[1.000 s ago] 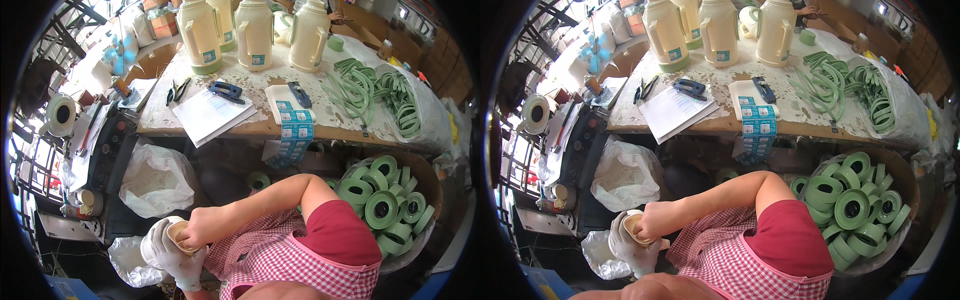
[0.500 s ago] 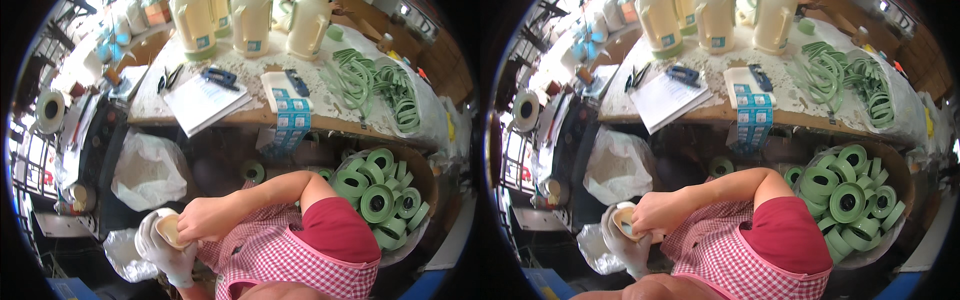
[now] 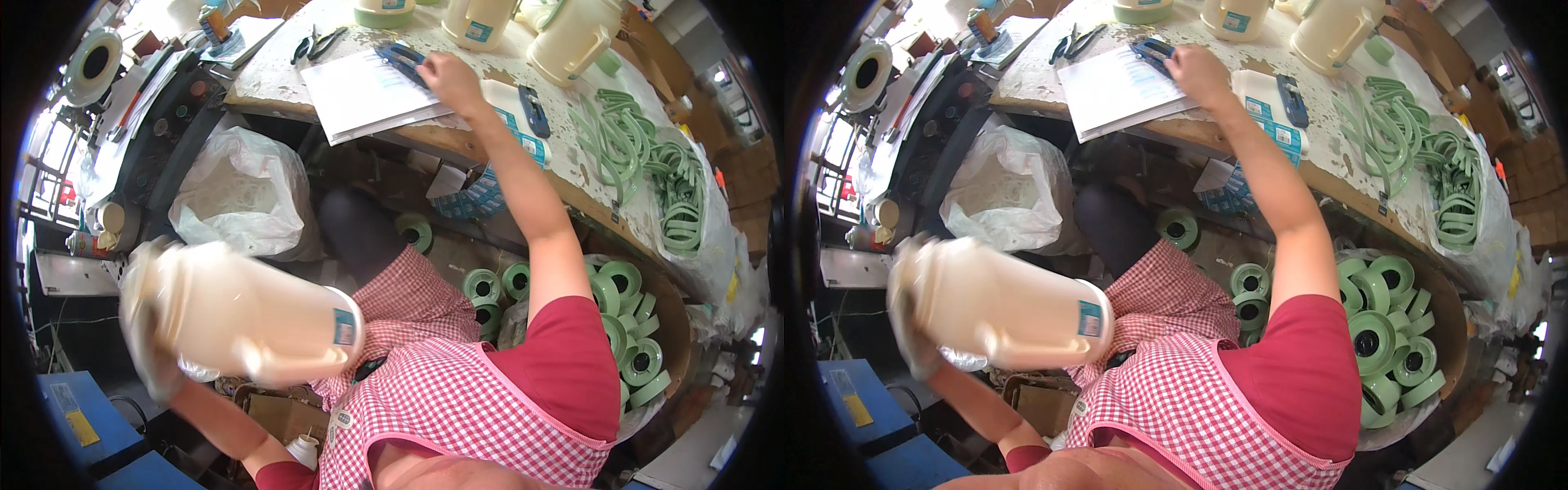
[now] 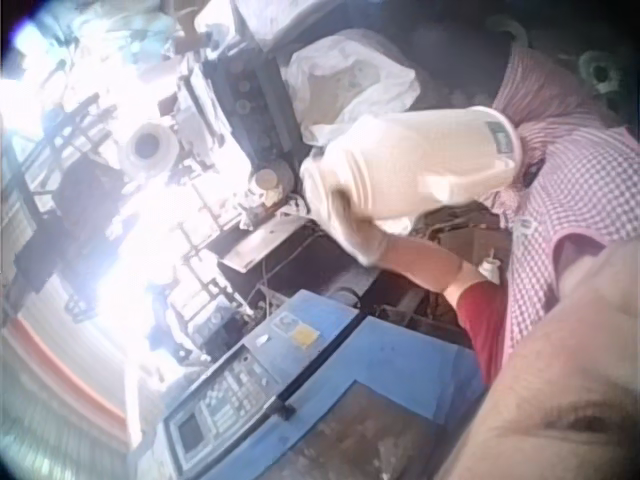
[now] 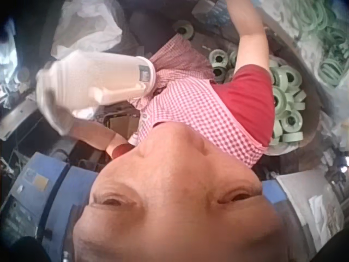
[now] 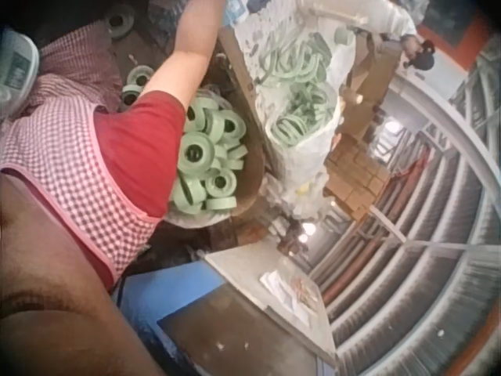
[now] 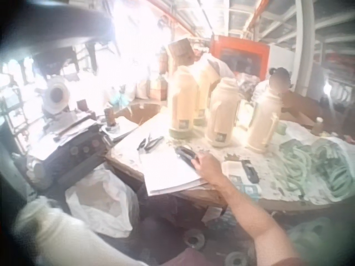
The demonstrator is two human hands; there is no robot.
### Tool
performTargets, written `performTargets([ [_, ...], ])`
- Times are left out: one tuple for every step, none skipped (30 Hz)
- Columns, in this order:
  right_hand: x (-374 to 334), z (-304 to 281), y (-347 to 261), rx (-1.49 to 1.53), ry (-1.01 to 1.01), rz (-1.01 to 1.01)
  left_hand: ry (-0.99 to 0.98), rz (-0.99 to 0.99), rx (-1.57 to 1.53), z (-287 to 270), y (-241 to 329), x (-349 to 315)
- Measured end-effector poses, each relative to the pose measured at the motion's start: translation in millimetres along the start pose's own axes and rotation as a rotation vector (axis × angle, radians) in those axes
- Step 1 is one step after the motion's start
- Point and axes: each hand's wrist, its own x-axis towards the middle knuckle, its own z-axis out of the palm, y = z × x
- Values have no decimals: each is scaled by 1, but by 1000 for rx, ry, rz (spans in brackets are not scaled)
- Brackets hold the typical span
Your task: The person assembles white plastic jugs by inserting green handles, applying labels, and placing them on a table. The person repeatedly picks up jugs, inserts handles, applies labels, and sets them down.
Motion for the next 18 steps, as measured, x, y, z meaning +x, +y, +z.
performTargets([
  [2,11,0,-123,-1,6,15,-105,-91,18,-34,23],
  [3,15,-15,-149,-10,12,-85,-240,-177,21,-62,44],
  [6,17,-29,-183,-14,23,-195,-373,-266,18,-91,65],
  [7,26,-22,-192,-40,10,-152,-384,-246,29,-115,74],
  [12,31,-9,-215,-60,-2,-118,-390,-239,40,-136,82],
  [17,29,-8,-213,-82,13,-209,-384,-211,34,-156,91],
  [16,28,-11,-198,-106,22,-241,-549,-291,30,-165,99],
  [13,24,-15,-164,-118,14,-273,-581,-356,34,-164,100],
  [10,18,-19,-124,-132,4,-299,-616,-415,36,-163,100],
  [9,12,-17,-112,-161,2,-326,-635,-412,37,-167,106],
  [8,12,-15,-131,-178,-5,-339,-632,-439,36,-171,108],
  [9,12,-13,-149,-197,-16,-348,-631,-467,36,-176,110],
  [9,13,-11,-167,-219,-29,-352,-630,-496,35,-183,112],
  [9,9,-20,-129,-229,-27,-373,-627,-552,23,-191,112],
  [7,10,-15,-16,-221,-1,-382,-594,-631,18,-196,109],
  [10,26,23,80,-117,-175,-367,-521,-654,14,-209,111],
  [8,31,34,239,-63,-150,-301,-444,-657,-1,-222,107],
  [8,4,-2,585,-330,125,-298,-427,-653,-16,-224,96],
])
